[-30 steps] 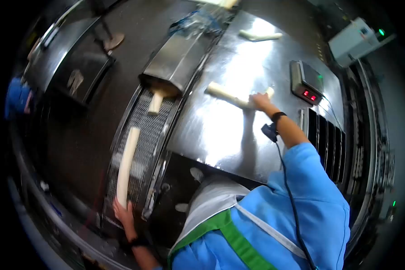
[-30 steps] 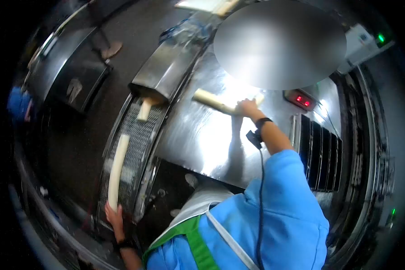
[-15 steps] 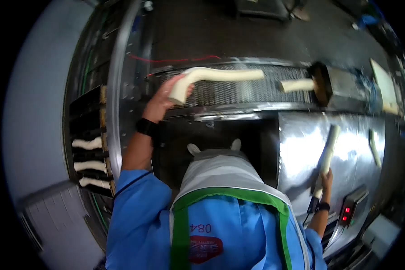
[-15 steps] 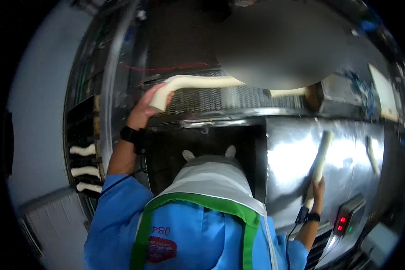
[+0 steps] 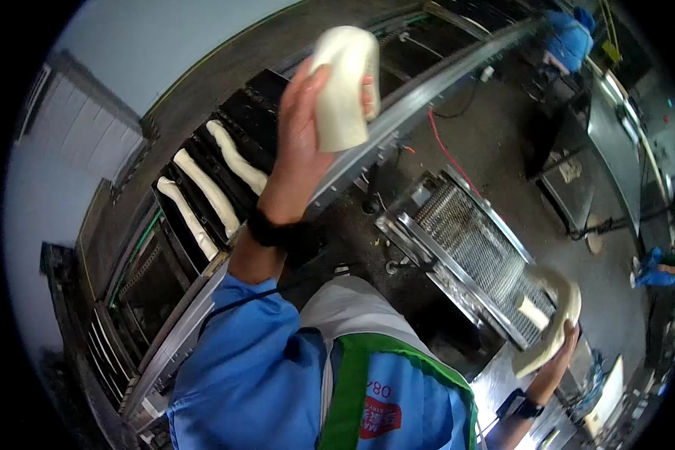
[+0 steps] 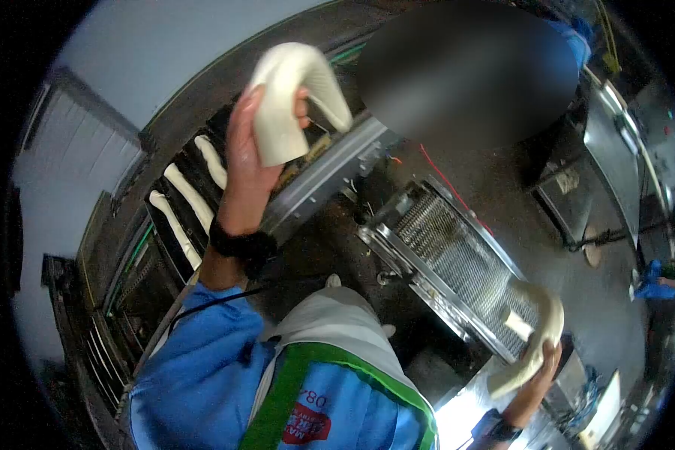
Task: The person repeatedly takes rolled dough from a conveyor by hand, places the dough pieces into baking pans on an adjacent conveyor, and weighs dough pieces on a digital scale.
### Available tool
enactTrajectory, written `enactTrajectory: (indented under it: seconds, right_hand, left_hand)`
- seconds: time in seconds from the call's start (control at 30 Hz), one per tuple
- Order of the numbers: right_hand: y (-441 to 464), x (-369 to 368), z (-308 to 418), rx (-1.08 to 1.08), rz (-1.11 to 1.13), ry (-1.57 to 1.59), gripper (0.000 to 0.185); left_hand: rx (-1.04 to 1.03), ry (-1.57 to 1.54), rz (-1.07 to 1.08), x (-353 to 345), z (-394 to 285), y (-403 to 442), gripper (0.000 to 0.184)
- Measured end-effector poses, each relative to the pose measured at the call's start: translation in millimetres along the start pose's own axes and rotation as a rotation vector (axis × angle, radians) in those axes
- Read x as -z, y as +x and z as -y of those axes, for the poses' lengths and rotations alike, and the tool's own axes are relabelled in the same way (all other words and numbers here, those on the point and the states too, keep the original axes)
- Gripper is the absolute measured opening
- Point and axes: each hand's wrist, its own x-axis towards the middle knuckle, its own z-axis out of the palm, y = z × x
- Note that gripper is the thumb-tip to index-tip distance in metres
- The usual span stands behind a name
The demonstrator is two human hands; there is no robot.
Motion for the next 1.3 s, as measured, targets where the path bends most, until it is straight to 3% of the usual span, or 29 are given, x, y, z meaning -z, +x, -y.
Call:
enactTrajectory:
  seconds: [0.07, 0.17, 0.23, 0.3, 0.33, 0.37, 0.4, 0.43, 0.5, 0.57, 0.6, 0.63, 0.67, 0.7, 0.77, 0.83, 0.9, 1.0, 1.07, 1.1, 1.17, 1.23, 1.3]
  right_hand:
    - [29.3, -76.6, 36.0, 0.045, 0.254, -0.033, 0.041]
    - [75.4, -200.8, 75.2, 0.179, 0.573, 0.068, 0.053]
    - [67.5, -294.9, 105.0, 0.310, 0.616, 0.147, 0.047]
    - [72.0, -376.5, 126.8, 0.191, 1.129, 0.205, 0.035]
    - [81.3, -421.4, 118.2, 0.083, 1.237, 0.222, 0.032]
    - [64.4, -461.2, 112.6, 0.049, 1.191, 0.278, 0.032]
    - [66.6, -502.1, 97.3, -0.125, 1.425, 0.288, 0.033]
    - [78.5, -544.0, 76.4, -0.201, 1.772, 0.109, 0.037]
    - [61.0, -597.7, 17.6, -0.220, 1.757, 0.014, 0.045]
    - [55.4, -624.0, -40.7, 0.123, 1.604, -0.627, 0.055]
    - [47.4, -625.7, -73.4, 0.698, 1.536, -0.620, 0.058]
    - [40.9, -626.5, -82.3, 0.975, 1.499, -0.605, 0.060]
    - [34.3, -627.0, -90.9, 1.253, 1.408, -0.582, 0.062]
    - [26.9, -629.4, -78.0, 1.017, 1.527, -0.758, 0.063]
    - [25.5, -634.3, -75.7, 0.770, 1.635, -0.910, 0.065]
    - [30.6, -633.6, -79.1, 0.799, 1.584, -0.747, 0.066]
    - [24.8, -617.7, -72.0, 0.863, 1.523, -0.804, 0.065]
    - [17.0, -622.5, -91.5, 0.976, 1.408, -0.851, 0.066]
    - [22.2, -619.3, -106.3, 1.189, 1.320, -0.761, 0.059]
    - [26.7, -613.2, -107.5, 1.152, 1.304, -0.776, 0.059]
    - [36.7, -601.0, -89.3, 1.312, 1.564, -0.698, 0.052]
    - [63.9, -560.7, -59.6, 1.207, 1.562, -0.512, 0.044]
    - [107.4, -529.9, -55.8, 1.354, 1.432, -0.412, 0.033]
  left_hand:
    - [-0.092, 0.069, -0.131, 36.8, -14.6, -4.9, 0.039]
    - [-0.036, 0.089, -0.375, 95.6, 8.2, -18.9, 0.036]
    - [0.267, 0.144, -0.642, 159.3, 42.7, -31.2, 0.037]
    - [0.377, 0.114, -0.771, 242.1, 104.4, -49.5, 0.048]
    - [0.480, 0.131, -0.808, 267.2, 128.3, -55.4, 0.055]
    - [0.585, 0.147, -0.840, 281.5, 142.9, -59.2, 0.063]
    - [0.672, 0.225, -1.014, 238.2, 127.9, -47.6, 0.073]
    - [0.582, 0.328, -1.027, 239.1, 139.0, -49.5, 0.073]
    - [0.620, 0.391, -1.106, 231.8, 129.8, -39.0, 0.071]
    - [0.535, 0.279, -1.023, 265.3, 148.3, -46.7, 0.069]
    - [0.462, 0.169, -0.928, 276.7, 156.6, -50.4, 0.068]
    - [0.461, 0.167, -0.939, 271.9, 157.2, -46.7, 0.068]
    - [0.498, 0.353, -0.958, 260.0, 155.5, -44.5, 0.067]
    - [0.534, 0.547, -0.969, 254.4, 154.5, -43.5, 0.066]
    - [0.553, 0.592, -1.015, 265.8, 164.8, -45.1, 0.066]
    - [0.563, 0.630, -1.063, 272.0, 168.4, -45.2, 0.065]
    - [0.676, 0.773, -0.964, 274.7, 169.3, -53.5, 0.064]
    - [0.648, 0.878, -0.954, 277.9, 178.3, -60.3, 0.068]
    - [0.657, 0.779, -0.981, 272.6, 171.9, -54.8, 0.070]
    - [0.644, 0.802, -0.978, 266.8, 166.0, -55.1, 0.069]
    - [0.605, 0.617, -0.861, 309.5, 173.2, -76.4, 0.073]
    - [0.746, 0.636, -0.944, 281.9, 150.4, -54.0, 0.062]
    - [0.753, 0.692, -0.895, 286.5, 136.8, -36.4, 0.053]
